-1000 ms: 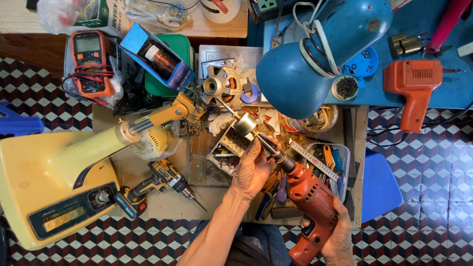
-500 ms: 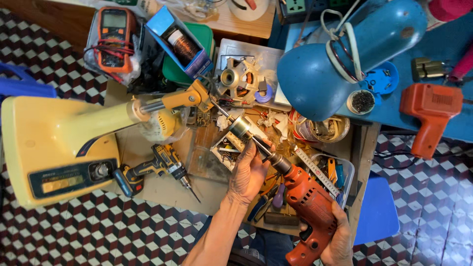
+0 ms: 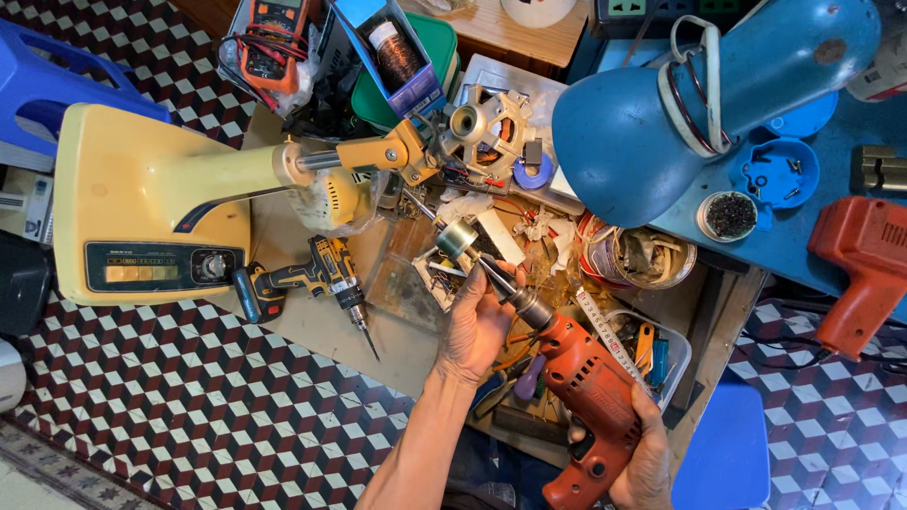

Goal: The person uses a red heat gun to apply heat to a small cylindrical metal component, then wipes it with a white cloth. They continue to wipe and handle the component and a nearby motor-like assembly, using a screwdriver to adjust parts. The person places the components on the workbench and continues to wipe and manipulate them.

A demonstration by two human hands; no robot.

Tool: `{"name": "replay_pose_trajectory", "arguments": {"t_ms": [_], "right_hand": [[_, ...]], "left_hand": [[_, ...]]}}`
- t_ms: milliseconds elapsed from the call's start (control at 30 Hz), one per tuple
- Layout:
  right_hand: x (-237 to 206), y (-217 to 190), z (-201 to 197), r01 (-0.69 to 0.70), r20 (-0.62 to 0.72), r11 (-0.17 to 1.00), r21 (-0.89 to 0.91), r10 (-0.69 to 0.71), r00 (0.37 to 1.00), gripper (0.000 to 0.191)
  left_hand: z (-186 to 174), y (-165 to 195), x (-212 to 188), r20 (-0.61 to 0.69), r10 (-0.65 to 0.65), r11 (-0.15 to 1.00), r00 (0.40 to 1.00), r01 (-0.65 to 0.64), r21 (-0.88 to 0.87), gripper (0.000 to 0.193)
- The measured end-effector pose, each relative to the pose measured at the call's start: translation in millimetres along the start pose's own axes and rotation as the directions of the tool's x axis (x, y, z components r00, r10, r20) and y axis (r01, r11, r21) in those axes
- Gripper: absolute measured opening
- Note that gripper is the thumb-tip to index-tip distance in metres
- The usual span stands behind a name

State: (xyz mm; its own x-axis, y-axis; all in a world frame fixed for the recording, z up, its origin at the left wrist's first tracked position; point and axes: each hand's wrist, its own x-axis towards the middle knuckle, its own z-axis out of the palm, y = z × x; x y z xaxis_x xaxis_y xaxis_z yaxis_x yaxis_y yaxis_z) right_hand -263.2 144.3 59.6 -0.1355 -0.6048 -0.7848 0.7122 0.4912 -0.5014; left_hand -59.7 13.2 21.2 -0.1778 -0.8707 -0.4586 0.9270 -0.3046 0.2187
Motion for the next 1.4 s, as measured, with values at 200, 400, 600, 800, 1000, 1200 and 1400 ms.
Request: {"name": "replay_pose_trajectory", "arguments": {"t_ms": [200,400,600,800,1000,1200,1400], "right_hand": [[11.0,-4.2,-6.2,-0.035,-0.062,0.999,-0.027,0.033,0.998,0.065],[26.9,-2.0,-14.4,-0.041,0.001,0.999,0.017,0.041,0.999,0.067],[38.5,-2.9,-20.8,-0.084,-0.06,0.995,0.044,0.087,0.994,0.066],[38.8,-2.1,-22.8,-0.047,-0.021,0.996,0.07,0.048,0.999,0.07],[37.8,0.3,-26.1,-0.049,-0.134,0.993,0.103,0.062,0.989,0.071],[36.9,3.3,-34.2,-0.008,-0.073,0.999,0.049,0.012,0.997,0.069],[34.6,1.4,-32.9,-0.047,-0.116,0.994,0.101,0.059,0.991,0.067]], "left_hand": [[-1.8,-6.3,8.3,0.001,-0.006,0.999,1.0,0.006,-0.033,0.023],[-6.4,-9.2,20.0,-0.005,-0.009,0.999,1.0,0.009,-0.034,0.022],[-8.8,-9.0,23.3,-0.04,-0.08,0.997,0.996,0.08,-0.008,0.025],[-6.1,-6.5,23.5,0.005,-0.113,0.994,0.994,0.113,-0.002,0.028],[-0.4,-8.9,22.1,-0.003,-0.133,0.99,0.991,0.133,-0.034,0.031],[2.8,-12.2,20.4,-0.029,-0.124,0.992,0.992,0.124,0.0,0.03],[7.6,-15.9,19.1,-0.027,-0.13,0.991,0.991,0.13,-0.014,0.028]]}}
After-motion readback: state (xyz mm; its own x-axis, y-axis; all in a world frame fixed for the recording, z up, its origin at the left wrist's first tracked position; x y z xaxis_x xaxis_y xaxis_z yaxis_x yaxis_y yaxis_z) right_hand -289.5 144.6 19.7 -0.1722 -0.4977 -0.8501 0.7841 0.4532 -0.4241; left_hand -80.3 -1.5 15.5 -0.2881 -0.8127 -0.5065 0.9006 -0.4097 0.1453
